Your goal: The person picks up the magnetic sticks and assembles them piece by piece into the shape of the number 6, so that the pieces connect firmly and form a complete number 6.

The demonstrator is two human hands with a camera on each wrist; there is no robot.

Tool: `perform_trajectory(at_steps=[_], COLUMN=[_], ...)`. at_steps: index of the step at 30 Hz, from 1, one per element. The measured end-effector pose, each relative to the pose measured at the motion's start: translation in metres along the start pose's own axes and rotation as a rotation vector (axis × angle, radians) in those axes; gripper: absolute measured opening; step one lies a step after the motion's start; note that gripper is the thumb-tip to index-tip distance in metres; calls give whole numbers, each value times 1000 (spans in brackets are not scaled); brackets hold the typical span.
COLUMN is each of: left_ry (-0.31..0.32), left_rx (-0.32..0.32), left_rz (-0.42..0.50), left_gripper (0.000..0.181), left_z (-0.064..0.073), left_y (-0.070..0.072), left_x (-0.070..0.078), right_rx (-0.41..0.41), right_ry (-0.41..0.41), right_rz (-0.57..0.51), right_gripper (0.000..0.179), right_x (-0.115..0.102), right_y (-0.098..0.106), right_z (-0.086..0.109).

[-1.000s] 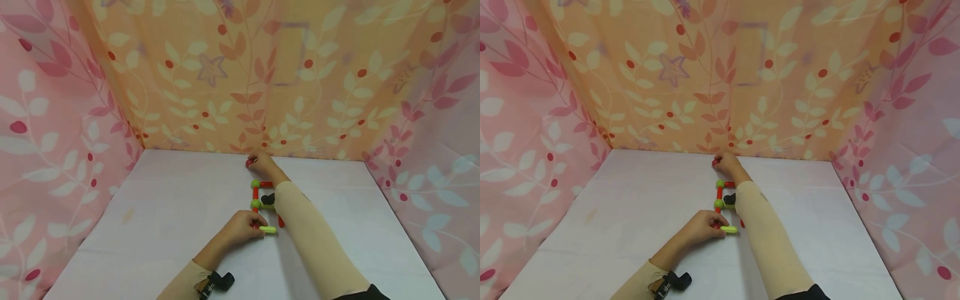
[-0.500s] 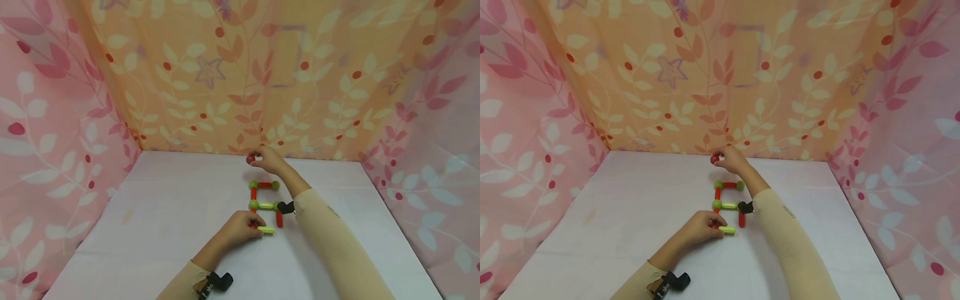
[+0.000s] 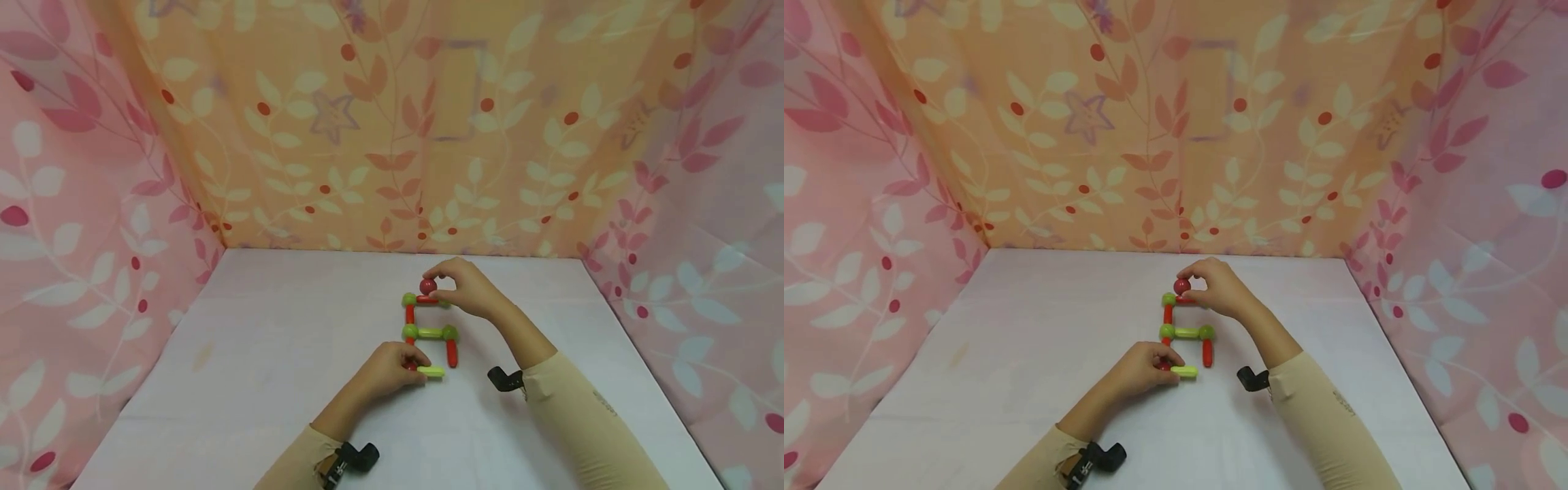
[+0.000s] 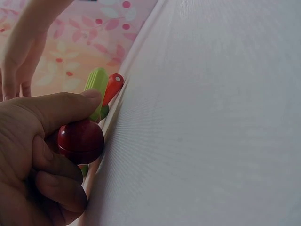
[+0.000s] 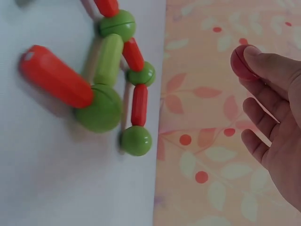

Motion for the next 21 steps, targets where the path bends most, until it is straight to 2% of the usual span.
perform_trajectory(at_steps=[6, 12, 17, 21], left_ry=[-3, -5, 1, -2], left_rx=[8, 7, 4, 10], left_rz=[-19, -19, -4, -1], left_gripper=[18, 18, 19, 19], left_z=[-2, -2, -1, -1], left_y=[1, -1, -2, 0], left_x=[1, -2, -4, -3], right_rx=[1, -2, -22, -35], right_ry=[-63, -77, -66, -36], right_rz=[-7, -29, -61, -70], right_gripper=[35, 33, 33, 34], right_x=[7, 14, 15, 15], right_y=[-5, -25, -42, -50], right_z=[39, 74, 94, 101])
Point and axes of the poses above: each hand's wrist, its own z-axis away from the middle knuckle, its own y-axis out of the back of the hand, x = y × z, the point moved 7 cm from there along -z, towards the middle knuckle, and after that the axes turned 10 degrees about z, right-handed, at the moved point
